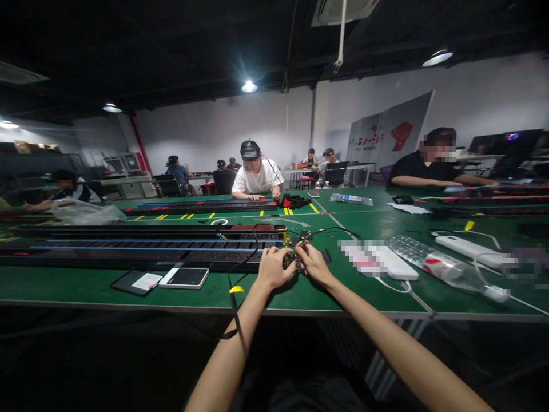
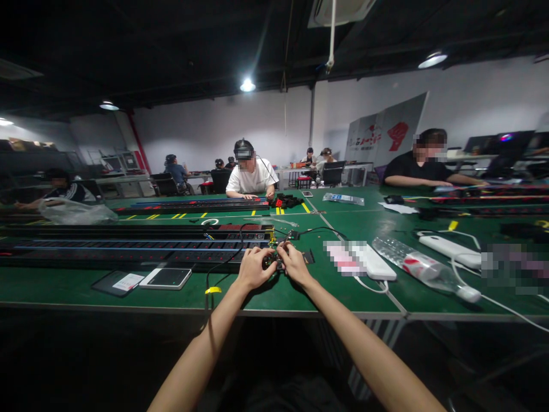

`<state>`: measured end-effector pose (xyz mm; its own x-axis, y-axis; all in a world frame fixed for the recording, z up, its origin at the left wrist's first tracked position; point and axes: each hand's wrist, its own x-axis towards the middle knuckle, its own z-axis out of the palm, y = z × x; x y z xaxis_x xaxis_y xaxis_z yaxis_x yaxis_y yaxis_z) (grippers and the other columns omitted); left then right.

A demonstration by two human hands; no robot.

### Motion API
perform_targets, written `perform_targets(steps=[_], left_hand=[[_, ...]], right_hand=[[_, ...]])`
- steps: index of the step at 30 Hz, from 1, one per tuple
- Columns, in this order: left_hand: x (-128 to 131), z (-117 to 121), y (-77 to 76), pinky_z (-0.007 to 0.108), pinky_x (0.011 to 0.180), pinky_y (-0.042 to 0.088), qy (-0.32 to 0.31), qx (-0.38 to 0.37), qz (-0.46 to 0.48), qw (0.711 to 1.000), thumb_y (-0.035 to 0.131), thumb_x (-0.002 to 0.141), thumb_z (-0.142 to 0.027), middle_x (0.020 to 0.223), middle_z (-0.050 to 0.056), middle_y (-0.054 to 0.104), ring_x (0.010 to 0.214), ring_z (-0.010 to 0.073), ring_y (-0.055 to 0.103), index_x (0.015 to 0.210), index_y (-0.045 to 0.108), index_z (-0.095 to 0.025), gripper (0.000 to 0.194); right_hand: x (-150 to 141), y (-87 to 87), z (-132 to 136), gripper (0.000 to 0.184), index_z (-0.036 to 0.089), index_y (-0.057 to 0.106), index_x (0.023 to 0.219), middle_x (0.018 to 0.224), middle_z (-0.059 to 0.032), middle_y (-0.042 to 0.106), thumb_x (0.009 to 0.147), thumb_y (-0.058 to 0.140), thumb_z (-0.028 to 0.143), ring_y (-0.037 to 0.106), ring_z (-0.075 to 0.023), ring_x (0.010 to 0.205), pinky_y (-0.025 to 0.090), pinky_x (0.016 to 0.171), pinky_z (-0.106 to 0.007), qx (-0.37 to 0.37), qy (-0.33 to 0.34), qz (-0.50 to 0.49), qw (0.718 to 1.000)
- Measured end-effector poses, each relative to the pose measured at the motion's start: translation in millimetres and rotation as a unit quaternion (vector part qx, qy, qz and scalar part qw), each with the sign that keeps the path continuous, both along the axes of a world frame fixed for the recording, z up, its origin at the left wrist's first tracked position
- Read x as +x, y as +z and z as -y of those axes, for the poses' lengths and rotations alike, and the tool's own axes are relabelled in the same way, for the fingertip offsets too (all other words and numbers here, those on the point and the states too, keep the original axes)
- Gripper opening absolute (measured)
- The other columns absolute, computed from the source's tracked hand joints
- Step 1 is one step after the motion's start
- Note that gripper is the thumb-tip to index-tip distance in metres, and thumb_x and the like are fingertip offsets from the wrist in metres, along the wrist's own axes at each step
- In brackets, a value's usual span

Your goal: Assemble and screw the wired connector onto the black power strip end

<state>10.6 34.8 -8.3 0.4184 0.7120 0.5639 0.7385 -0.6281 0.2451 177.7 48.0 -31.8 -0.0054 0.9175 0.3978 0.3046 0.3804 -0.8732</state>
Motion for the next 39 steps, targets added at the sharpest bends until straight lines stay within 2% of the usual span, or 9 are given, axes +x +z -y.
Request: perform_targets(steps=[3, 8, 12, 15, 18, 22, 26, 30, 39], left_hand=[[0.1, -0.1, 0.0, 0.039, 0.094, 0.040, -0.006, 0.000, 0.008, 1.000, 0.061, 0.086, -0.035, 0.103, 0.002, 0.072, 0.100, 0.0222, 0.060, 0.112, 0.064, -0.025, 0.029], [-0.2, -1.0, -1.0, 0.038, 0.095, 0.039, -0.006, -0.001, 0.015, 1.000, 0.062, 0.085, -0.033, 0.104, 0.002, 0.071, 0.100, 0.0216, 0.060, 0.112, 0.063, -0.025, 0.029], [-0.3, -1.7, -2.2, 0.038, 0.094, 0.039, -0.008, 0.005, 0.016, 1.000, 0.061, 0.084, -0.033, 0.104, 0.002, 0.071, 0.099, 0.0217, 0.061, 0.112, 0.063, -0.024, 0.029], [0.0, -1.4, -2.3, 0.038, 0.093, 0.039, -0.005, 0.005, 0.018, 1.000, 0.062, 0.084, -0.032, 0.103, 0.002, 0.071, 0.099, 0.0217, 0.059, 0.112, 0.063, -0.024, 0.029], [0.3, -0.3, -1.3, 0.039, 0.093, 0.039, 0.002, 0.010, 0.016, 1.000, 0.062, 0.083, -0.033, 0.103, 0.003, 0.070, 0.102, 0.0231, 0.057, 0.111, 0.063, -0.024, 0.029], [0.7, 1.4, 1.0, 0.041, 0.093, 0.038, 0.016, 0.015, 0.009, 1.000, 0.063, 0.083, -0.034, 0.105, 0.004, 0.070, 0.104, 0.0255, 0.055, 0.110, 0.064, -0.023, 0.029], [1.3, 2.1, 2.4, 0.041, 0.091, 0.038, 0.013, 0.012, 0.005, 1.000, 0.061, 0.084, -0.032, 0.105, 0.004, 0.071, 0.101, 0.0251, 0.056, 0.110, 0.064, -0.023, 0.027], [1.7, 1.5, 2.2, 0.041, 0.090, 0.038, 0.014, 0.007, 0.004, 1.000, 0.060, 0.084, -0.030, 0.105, 0.003, 0.071, 0.100, 0.0246, 0.056, 0.109, 0.065, -0.023, 0.027], [0.6, 0.9, 0.5, 0.040, 0.093, 0.039, -0.001, 0.011, 0.010, 1.000, 0.062, 0.083, -0.034, 0.104, 0.003, 0.072, 0.100, 0.0236, 0.056, 0.114, 0.065, -0.024, 0.032]], right_hand=[[1.5, -6.4, -8.6, 0.042, 0.023, 0.050, 0.092, 0.053, 0.0074, 0.050, 0.085, 0.050, 0.064, 0.043, -0.0107, 0.034, 0.034, 0.034, -0.022, -0.042, 0.007, -0.062, 0.997], [4.6, -11.7, -14.3, 0.048, 0.022, 0.048, 0.081, 0.050, 0.0069, 0.050, 0.081, 0.050, 0.070, 0.040, -0.0091, 0.032, 0.029, 0.032, -0.020, -0.062, -0.028, -0.086, 0.994], [4.7, -6.2, -6.5, 0.045, 0.022, 0.052, 0.088, 0.057, 0.0025, 0.057, 0.090, 0.040, 0.065, 0.052, -0.0138, 0.042, 0.040, 0.044, -0.025, 0.009, -0.101, -0.028, 0.994], [3.2, -1.8, 1.6, 0.043, 0.021, 0.055, 0.094, 0.080, -0.0060, 0.067, 0.095, 0.035, 0.059, 0.065, -0.0202, 0.070, 0.049, 0.066, -0.030, 0.109, -0.141, 0.047, 0.983], [0.6, -1.4, 7.9, 0.040, 0.022, 0.058, 0.097, 0.095, -0.0077, 0.068, 0.098, 0.034, 0.054, 0.066, -0.0215, 0.084, 0.048, 0.076, -0.030, 0.157, -0.112, 0.119, 0.974], [-2.5, -3.5, 12.0, 0.037, 0.023, 0.061, 0.101, 0.096, -0.0072, 0.068, 0.100, 0.035, 0.049, 0.066, -0.0211, 0.080, 0.047, 0.070, -0.028, 0.162, -0.075, 0.208, 0.962], [-3.7, -0.9, 14.4, 0.033, 0.023, 0.063, 0.109, 0.103, -0.0082, 0.070, 0.100, 0.037, 0.042, 0.067, -0.0223, 0.086, 0.047, 0.071, -0.029, 0.155, -0.042, 0.245, 0.956], [-4.4, 3.2, 15.8, 0.032, 0.023, 0.063, 0.111, 0.106, -0.0081, 0.071, 0.099, 0.040, 0.041, 0.066, -0.0221, 0.091, 0.047, 0.076, -0.030, 0.148, -0.014, 0.225, 0.963], [0.3, -7.4, -8.3, 0.039, 0.021, 0.059, 0.090, 0.073, -0.0022, 0.066, 0.091, 0.045, 0.058, 0.063, -0.0193, 0.066, 0.045, 0.064, -0.027, 0.054, -0.069, 0.043, 0.995]])
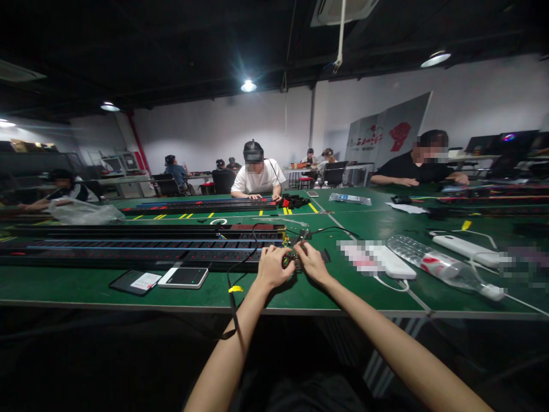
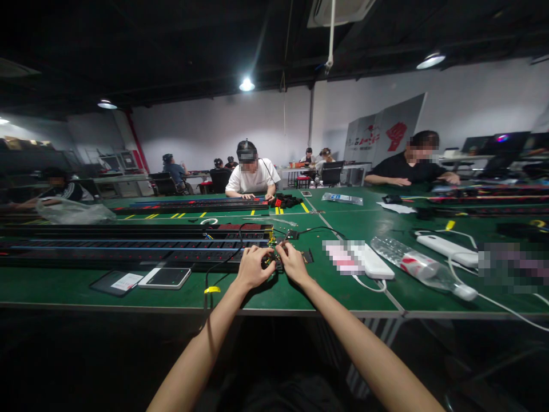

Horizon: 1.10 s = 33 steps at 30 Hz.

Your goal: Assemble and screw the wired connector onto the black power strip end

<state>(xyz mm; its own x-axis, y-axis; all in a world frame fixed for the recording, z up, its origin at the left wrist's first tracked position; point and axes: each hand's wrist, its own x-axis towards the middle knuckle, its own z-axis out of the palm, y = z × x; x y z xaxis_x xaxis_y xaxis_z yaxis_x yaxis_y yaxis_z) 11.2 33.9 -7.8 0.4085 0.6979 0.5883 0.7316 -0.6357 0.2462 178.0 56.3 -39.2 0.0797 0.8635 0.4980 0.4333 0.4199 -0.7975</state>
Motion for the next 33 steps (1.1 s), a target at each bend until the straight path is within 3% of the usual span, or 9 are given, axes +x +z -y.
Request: perform_targets(steps=[6, 9, 14, 17, 21, 24, 28, 31, 33], left_hand=[[1.7, 2.0, 2.5, 0.041, 0.092, 0.039, 0.008, -0.026, 0.014, 1.000, 0.063, 0.082, -0.032, 0.102, 0.002, 0.073, 0.098, 0.0245, 0.056, 0.111, 0.067, -0.026, 0.030], [1.5, 1.5, 1.8, 0.041, 0.093, 0.039, 0.008, -0.025, 0.026, 0.999, 0.063, 0.081, -0.032, 0.102, 0.001, 0.073, 0.097, 0.0241, 0.057, 0.109, 0.068, -0.027, 0.029], [1.1, 0.0, -0.7, 0.041, 0.092, 0.040, 0.011, -0.006, 0.038, 0.999, 0.064, 0.081, -0.032, 0.102, 0.002, 0.073, 0.097, 0.0233, 0.058, 0.109, 0.068, -0.025, 0.029], [1.1, -0.2, -1.3, 0.040, 0.091, 0.040, 0.010, -0.002, 0.034, 0.999, 0.063, 0.082, -0.033, 0.100, 0.002, 0.073, 0.095, 0.0232, 0.058, 0.110, 0.068, -0.025, 0.029], [1.3, -0.6, -1.4, 0.041, 0.089, 0.040, 0.016, -0.002, 0.023, 1.000, 0.063, 0.082, -0.032, 0.100, 0.002, 0.073, 0.096, 0.0238, 0.057, 0.110, 0.067, -0.025, 0.029], [1.5, -0.9, -1.4, 0.041, 0.089, 0.040, 0.020, -0.006, 0.019, 1.000, 0.063, 0.081, -0.031, 0.103, 0.003, 0.072, 0.098, 0.0245, 0.057, 0.111, 0.067, -0.025, 0.031], [1.4, -0.4, -1.0, 0.040, 0.088, 0.039, 0.014, 0.000, 0.023, 1.000, 0.063, 0.082, -0.032, 0.102, 0.003, 0.073, 0.096, 0.0241, 0.057, 0.110, 0.068, -0.024, 0.030], [1.1, 0.3, -1.2, 0.040, 0.088, 0.039, 0.008, 0.004, 0.024, 1.000, 0.063, 0.082, -0.032, 0.102, 0.000, 0.074, 0.095, 0.0235, 0.057, 0.111, 0.067, -0.025, 0.030], [0.9, 0.5, -1.5, 0.039, 0.088, 0.039, 0.006, 0.002, 0.022, 1.000, 0.064, 0.082, -0.032, 0.103, 0.000, 0.074, 0.095, 0.0232, 0.057, 0.112, 0.067, -0.025, 0.031]], right_hand=[[5.7, -9.1, -17.2, 0.049, 0.021, 0.051, 0.073, 0.052, 0.0045, 0.052, 0.079, 0.053, 0.069, 0.047, -0.0126, 0.044, 0.033, 0.044, -0.022, -0.074, 0.064, -0.087, 0.991], [6.1, -7.7, -15.6, 0.050, 0.022, 0.046, 0.070, 0.052, 0.0044, 0.051, 0.080, 0.050, 0.071, 0.045, -0.0124, 0.044, 0.032, 0.043, -0.022, -0.076, 0.046, -0.088, 0.992], [4.4, 3.5, 1.6, 0.040, 0.022, 0.054, 0.082, 0.072, -0.0031, 0.063, 0.093, 0.040, 0.058, 0.060, -0.0200, 0.067, 0.043, 0.064, -0.028, 0.041, -0.054, 0.027, 0.997], [1.6, 7.2, 11.1, 0.037, 0.022, 0.058, 0.091, 0.087, -0.0064, 0.068, 0.097, 0.037, 0.052, 0.064, -0.0219, 0.080, 0.045, 0.074, -0.029, 0.089, -0.040, 0.105, 0.990], [-2.1, 8.6, 17.8, 0.038, 0.022, 0.061, 0.099, 0.097, -0.0077, 0.069, 0.100, 0.035, 0.049, 0.065, -0.0216, 0.082, 0.045, 0.069, -0.028, 0.097, -0.012, 0.202, 0.975], [-3.5, 10.6, 20.4, 0.038, 0.022, 0.063, 0.100, 0.098, -0.0084, 0.069, 0.100, 0.034, 0.048, 0.066, -0.0219, 0.082, 0.044, 0.067, -0.028, 0.093, -0.007, 0.220, 0.971], [-3.8, 11.3, 19.2, 0.037, 0.022, 0.061, 0.096, 0.094, -0.0074, 0.069, 0.099, 0.037, 0.049, 0.065, -0.0219, 0.081, 0.045, 0.069, -0.029, 0.076, 0.003, 0.176, 0.982], [-2.7, 7.0, 12.2, 0.036, 0.021, 0.059, 0.091, 0.086, -0.0055, 0.069, 0.096, 0.042, 0.053, 0.065, -0.0209, 0.078, 0.047, 0.071, -0.029, 0.051, 0.014, 0.077, 0.996], [-1.4, 2.4, 5.3, 0.039, 0.020, 0.058, 0.091, 0.077, -0.0033, 0.066, 0.092, 0.045, 0.057, 0.063, -0.0186, 0.068, 0.047, 0.062, -0.027, 0.013, 0.034, -0.008, 0.999]])
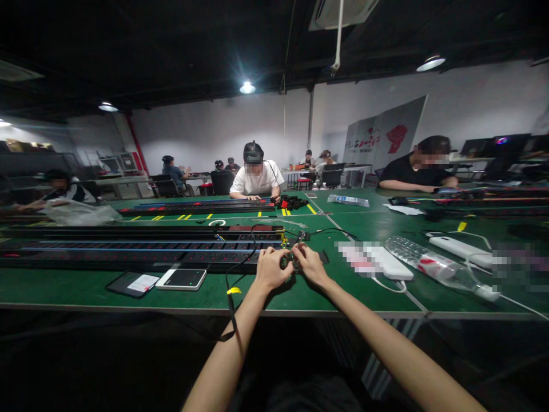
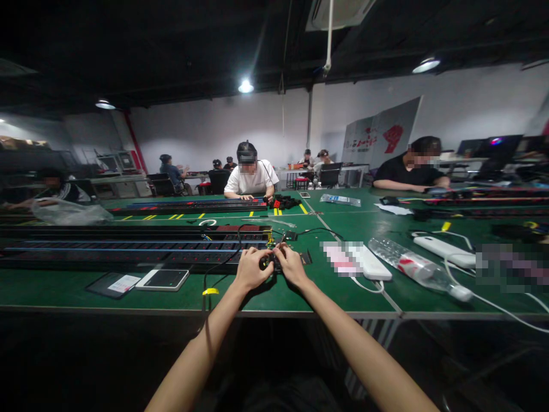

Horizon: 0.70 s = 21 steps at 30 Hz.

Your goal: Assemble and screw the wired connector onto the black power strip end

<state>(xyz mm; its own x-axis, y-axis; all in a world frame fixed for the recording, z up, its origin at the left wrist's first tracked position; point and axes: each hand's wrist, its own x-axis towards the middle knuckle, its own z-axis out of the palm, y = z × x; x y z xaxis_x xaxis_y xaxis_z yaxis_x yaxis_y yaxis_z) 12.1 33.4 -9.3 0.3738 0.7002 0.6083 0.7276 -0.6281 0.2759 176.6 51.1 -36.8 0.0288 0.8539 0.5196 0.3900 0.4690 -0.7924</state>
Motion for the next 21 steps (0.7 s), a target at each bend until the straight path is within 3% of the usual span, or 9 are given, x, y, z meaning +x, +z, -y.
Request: perform_targets(steps=[4, 8, 10, 15, 21], left_hand=[[-0.5, -0.4, -0.2, 0.039, 0.090, 0.039, -0.009, -0.002, -0.007, 1.000, 0.064, 0.082, -0.032, 0.105, -0.001, 0.073, 0.096, 0.0228, 0.057, 0.111, 0.067, -0.026, 0.029], [-1.2, -1.2, 0.1, 0.039, 0.090, 0.039, -0.015, -0.003, -0.011, 1.000, 0.063, 0.083, -0.032, 0.107, 0.000, 0.073, 0.097, 0.0230, 0.057, 0.112, 0.067, -0.026, 0.030], [-1.4, -1.5, 0.1, 0.039, 0.090, 0.039, -0.011, -0.002, -0.008, 1.000, 0.063, 0.083, -0.032, 0.106, 0.000, 0.073, 0.097, 0.0231, 0.057, 0.112, 0.066, -0.025, 0.030], [-1.5, -1.1, -0.1, 0.039, 0.088, 0.039, -0.005, 0.006, -0.004, 1.000, 0.064, 0.082, -0.031, 0.102, 0.001, 0.072, 0.096, 0.0225, 0.057, 0.111, 0.066, -0.024, 0.030], [-1.5, -1.4, -0.5, 0.039, 0.088, 0.039, -0.007, 0.005, -0.007, 1.000, 0.063, 0.083, -0.032, 0.106, 0.002, 0.072, 0.097, 0.0229, 0.057, 0.113, 0.065, -0.024, 0.031]], right_hand=[[2.2, -7.9, -14.3, 0.047, 0.021, 0.053, 0.092, 0.062, 0.0036, 0.058, 0.080, 0.054, 0.066, 0.046, -0.0103, 0.040, 0.034, 0.037, -0.021, -0.118, 0.063, -0.128, 0.983], [3.1, -8.6, -20.8, 0.051, 0.020, 0.052, 0.083, 0.058, 0.0041, 0.057, 0.071, 0.058, 0.069, 0.041, -0.0075, 0.035, 0.029, 0.033, -0.019, -0.170, 0.056, -0.157, 0.971], [4.0, -6.2, -18.8, 0.048, 0.020, 0.052, 0.081, 0.060, 0.0023, 0.058, 0.075, 0.055, 0.068, 0.043, -0.0087, 0.037, 0.032, 0.035, -0.021, -0.150, 0.019, -0.143, 0.978], [7.2, 2.0, -5.0, 0.039, 0.021, 0.057, 0.086, 0.070, -0.0035, 0.064, 0.092, 0.042, 0.056, 0.062, -0.0187, 0.064, 0.045, 0.063, -0.028, 0.030, -0.106, -0.007, 0.994], [2.8, 2.6, 4.8, 0.034, 0.022, 0.058, 0.088, 0.084, -0.0056, 0.069, 0.097, 0.042, 0.050, 0.066, -0.0205, 0.077, 0.044, 0.072, -0.028, 0.075, -0.060, 0.085, 0.992]])
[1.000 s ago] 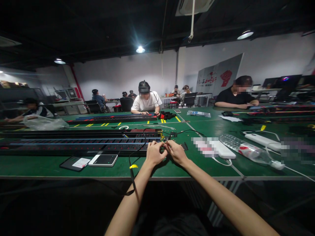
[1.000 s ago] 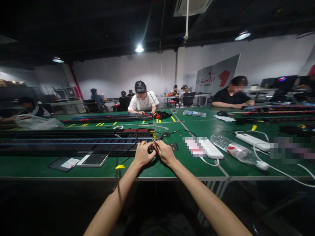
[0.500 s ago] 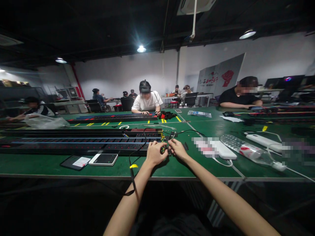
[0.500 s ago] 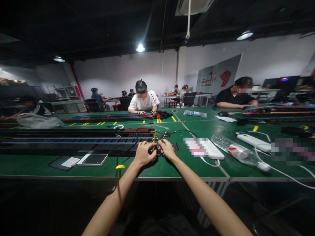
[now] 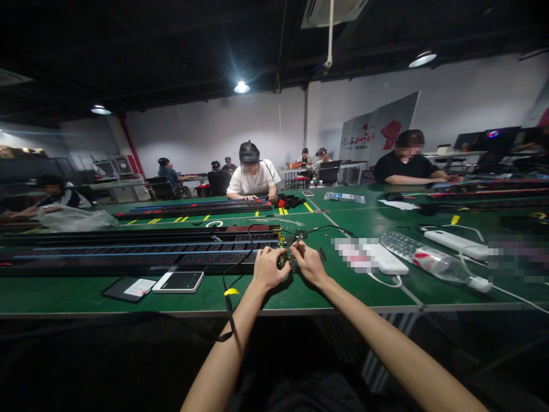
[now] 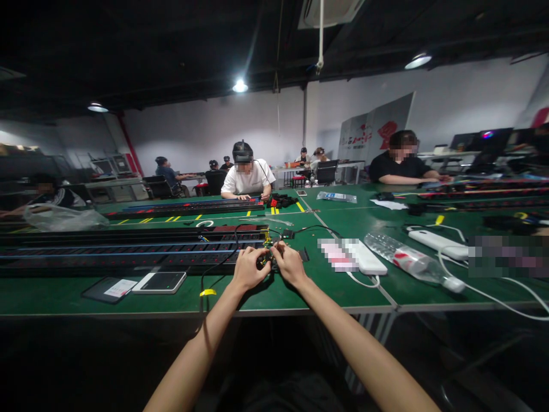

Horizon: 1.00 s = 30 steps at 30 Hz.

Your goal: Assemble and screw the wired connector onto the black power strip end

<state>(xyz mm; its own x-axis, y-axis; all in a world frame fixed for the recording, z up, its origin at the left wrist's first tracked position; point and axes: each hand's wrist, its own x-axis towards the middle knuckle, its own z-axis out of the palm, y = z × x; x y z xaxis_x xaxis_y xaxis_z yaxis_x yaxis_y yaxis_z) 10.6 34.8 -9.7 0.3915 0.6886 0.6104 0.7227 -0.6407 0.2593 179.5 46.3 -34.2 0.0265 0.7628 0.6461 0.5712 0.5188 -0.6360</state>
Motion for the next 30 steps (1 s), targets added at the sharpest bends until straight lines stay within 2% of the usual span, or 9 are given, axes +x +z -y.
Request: perform_targets(steps=[5, 11, 14, 19, 24, 26, 28, 30], left_hand=[[0.6, -1.3, -0.8, 0.039, 0.089, 0.039, 0.006, 0.001, -0.006, 1.000, 0.062, 0.083, -0.031, 0.107, 0.002, 0.072, 0.098, 0.0233, 0.057, 0.114, 0.065, -0.024, 0.032], [1.0, -2.5, -2.6, 0.039, 0.088, 0.040, 0.006, 0.003, -0.010, 1.000, 0.063, 0.083, -0.032, 0.105, 0.002, 0.072, 0.097, 0.0235, 0.058, 0.114, 0.065, -0.024, 0.032], [0.8, -2.4, -2.3, 0.039, 0.089, 0.040, 0.005, -0.003, -0.010, 1.000, 0.063, 0.084, -0.034, 0.102, 0.002, 0.073, 0.097, 0.0237, 0.058, 0.114, 0.065, -0.025, 0.032], [0.8, -0.7, -0.2, 0.039, 0.090, 0.040, 0.001, -0.018, -0.001, 1.000, 0.064, 0.083, -0.034, 0.101, 0.001, 0.073, 0.098, 0.0229, 0.059, 0.113, 0.065, -0.026, 0.031], [1.8, 1.0, 1.3, 0.039, 0.093, 0.040, -0.001, -0.033, 0.004, 0.999, 0.063, 0.081, -0.028, 0.104, 0.000, 0.073, 0.100, 0.0224, 0.059, 0.110, 0.066, -0.027, 0.029], [2.0, 1.0, 1.2, 0.039, 0.093, 0.040, 0.000, -0.031, 0.007, 1.000, 0.063, 0.081, -0.028, 0.104, 0.000, 0.074, 0.100, 0.0226, 0.059, 0.110, 0.066, -0.026, 0.029], [1.9, 0.8, 0.9, 0.039, 0.093, 0.040, 0.001, -0.028, 0.009, 1.000, 0.063, 0.081, -0.029, 0.104, -0.001, 0.074, 0.100, 0.0225, 0.059, 0.110, 0.066, -0.026, 0.029], [1.7, 0.6, 0.7, 0.039, 0.093, 0.040, 0.004, -0.029, 0.007, 1.000, 0.063, 0.082, -0.029, 0.104, -0.001, 0.074, 0.100, 0.0224, 0.059, 0.111, 0.065, -0.026, 0.030]], right_hand=[[-3.4, 0.8, 4.4, 0.033, 0.021, 0.060, 0.090, 0.083, -0.0055, 0.069, 0.097, 0.044, 0.049, 0.064, -0.0203, 0.074, 0.044, 0.070, -0.028, 0.004, 0.011, 0.077, 0.997], [-3.5, 1.5, 5.7, 0.033, 0.021, 0.061, 0.093, 0.087, -0.0064, 0.070, 0.097, 0.043, 0.048, 0.065, -0.0211, 0.078, 0.044, 0.072, -0.029, 0.002, 0.014, 0.083, 0.996], [-3.4, 0.6, 3.0, 0.032, 0.021, 0.061, 0.091, 0.088, -0.0061, 0.070, 0.096, 0.045, 0.047, 0.065, -0.0207, 0.079, 0.044, 0.073, -0.029, -0.005, 0.029, 0.050, 0.998], [-0.2, -4.2, -9.0, 0.035, 0.020, 0.062, 0.087, 0.079, -0.0037, 0.069, 0.091, 0.049, 0.052, 0.064, -0.0188, 0.072, 0.046, 0.069, -0.028, -0.050, 0.028, -0.064, 0.996], [4.0, -11.5, -19.4, 0.041, 0.020, 0.059, 0.086, 0.065, 0.0012, 0.061, 0.085, 0.052, 0.061, 0.054, -0.0144, 0.050, 0.042, 0.047, -0.025, -0.145, 0.063, -0.154, 0.975], [4.5, -11.0, -18.9, 0.043, 0.020, 0.057, 0.084, 0.060, 0.0023, 0.059, 0.084, 0.052, 0.063, 0.050, -0.0134, 0.044, 0.039, 0.043, -0.024, -0.169, 0.066, -0.169, 0.969], [4.6, -7.9, -16.0, 0.043, 0.020, 0.057, 0.081, 0.061, 0.0008, 0.060, 0.085, 0.051, 0.063, 0.053, -0.0145, 0.046, 0.041, 0.046, -0.025, -0.154, 0.036, -0.161, 0.974], [4.7, -3.9, -11.9, 0.042, 0.020, 0.058, 0.082, 0.067, -0.0025, 0.064, 0.087, 0.048, 0.061, 0.059, -0.0174, 0.055, 0.045, 0.054, -0.027, -0.101, -0.011, -0.131, 0.986]])
